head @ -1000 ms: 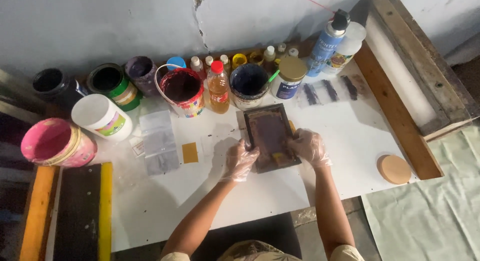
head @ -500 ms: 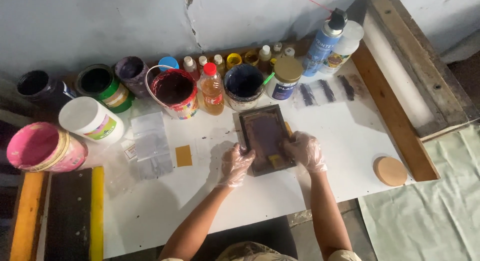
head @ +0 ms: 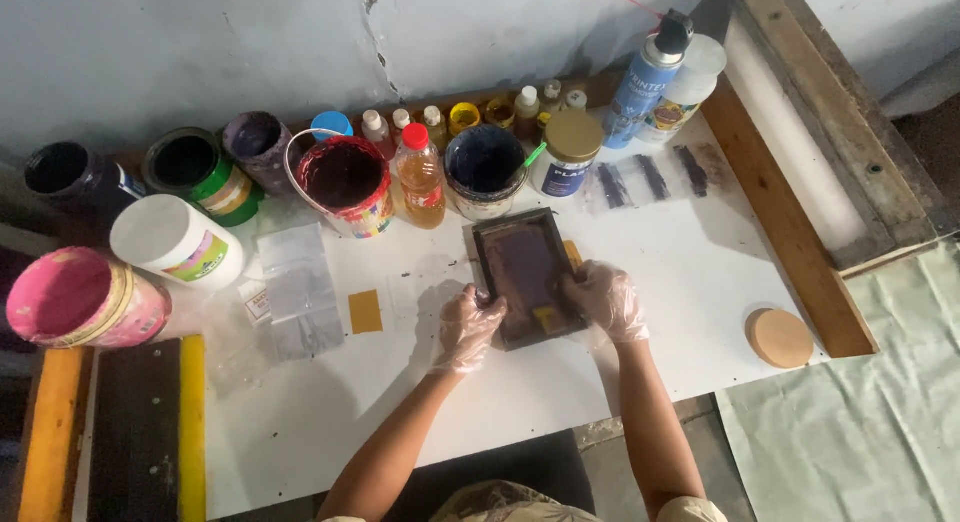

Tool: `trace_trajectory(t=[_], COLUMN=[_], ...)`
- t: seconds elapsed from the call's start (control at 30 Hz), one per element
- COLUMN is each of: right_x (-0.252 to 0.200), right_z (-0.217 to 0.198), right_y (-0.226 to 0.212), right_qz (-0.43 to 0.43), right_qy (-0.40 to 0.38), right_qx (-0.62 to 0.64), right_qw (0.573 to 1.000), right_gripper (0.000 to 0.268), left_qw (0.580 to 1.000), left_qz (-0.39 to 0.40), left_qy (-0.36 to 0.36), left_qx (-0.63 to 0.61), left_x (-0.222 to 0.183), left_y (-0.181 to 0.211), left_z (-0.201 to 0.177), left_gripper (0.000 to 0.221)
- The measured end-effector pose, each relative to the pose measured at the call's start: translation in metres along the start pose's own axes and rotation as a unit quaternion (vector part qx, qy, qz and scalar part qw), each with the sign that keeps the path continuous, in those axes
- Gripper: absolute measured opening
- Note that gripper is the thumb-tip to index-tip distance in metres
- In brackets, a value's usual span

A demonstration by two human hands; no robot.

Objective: Mixing ink in a container using a spatula and preparing a screen printing frame on a workbench.

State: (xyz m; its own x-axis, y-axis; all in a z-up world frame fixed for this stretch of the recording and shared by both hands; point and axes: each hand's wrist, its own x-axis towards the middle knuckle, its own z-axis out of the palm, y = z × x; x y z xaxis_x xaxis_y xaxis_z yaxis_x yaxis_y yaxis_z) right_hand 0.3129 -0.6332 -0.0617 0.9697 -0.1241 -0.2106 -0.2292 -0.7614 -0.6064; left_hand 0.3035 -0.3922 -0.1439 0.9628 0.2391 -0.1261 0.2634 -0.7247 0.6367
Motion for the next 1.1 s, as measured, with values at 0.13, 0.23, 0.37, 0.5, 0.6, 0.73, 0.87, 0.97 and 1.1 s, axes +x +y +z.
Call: trace_trajectory(t=[0.13, 0.23, 0.37, 0.5, 0.6, 0.73, 0.87, 0.97, 1.1], right_x=[0.003, 0.006, 0.006, -0.007, -0.011, -0.009, -0.015, -0.02, -0.014], right_z=[0.005, 0.006, 0.008, -0.007, -0.012, -0.007, -0.013, -0.017, -0.014], right_y=[0.009, 0.012, 0.015, -0.003, -0.011, -0.006, -0.013, -0.022, -0.008], right_qz=[-0.005, -0.003, -0.003, -0.001, -0.005, 0.013, 0.017, 0.034, -0.005], right_qy=[-0.007, -0.01, -0.011, -0.008, -0.004, -0.007, -0.001, 0.026, 0.075], right_qx=[0.006, 0.002, 0.007, 0.023, 0.017, 0.012, 0.023, 0.023, 0.03], right_qw=[1.0, 1.0, 1.0, 1.0, 1.0, 1.0, 1.0, 0.999, 0.997], right_gripper=[0.045, 0.047, 0.052, 0.047, 0.046, 0.046, 0.046, 0.042, 0.051], left_qw=[0.999, 0.999, 0.998, 0.999, 0.997, 0.996, 0.996, 0.997, 0.994], left_qz=[-0.008, 0.001, 0.011, 0.016, 0.044, 0.062, 0.06, 0.054, 0.088], left_qy=[-0.008, -0.001, 0.011, 0.023, 0.021, 0.031, 0.022, 0.019, 0.046], left_qx=[-0.033, -0.051, -0.054, -0.03, -0.056, -0.059, -0.055, -0.054, -0.055], left_x=[0.005, 0.001, 0.001, 0.005, 0.004, 0.003, -0.006, 0.001, -0.009], left_y=[-0.008, -0.007, -0.009, -0.015, -0.016, -0.017, -0.006, -0.013, -0.002], left_z=[0.014, 0.012, 0.019, 0.025, 0.022, 0.02, 0.009, 0.015, -0.021], left_gripper=[0.029, 0.029, 0.027, 0.026, 0.028, 0.027, 0.029, 0.031, 0.034])
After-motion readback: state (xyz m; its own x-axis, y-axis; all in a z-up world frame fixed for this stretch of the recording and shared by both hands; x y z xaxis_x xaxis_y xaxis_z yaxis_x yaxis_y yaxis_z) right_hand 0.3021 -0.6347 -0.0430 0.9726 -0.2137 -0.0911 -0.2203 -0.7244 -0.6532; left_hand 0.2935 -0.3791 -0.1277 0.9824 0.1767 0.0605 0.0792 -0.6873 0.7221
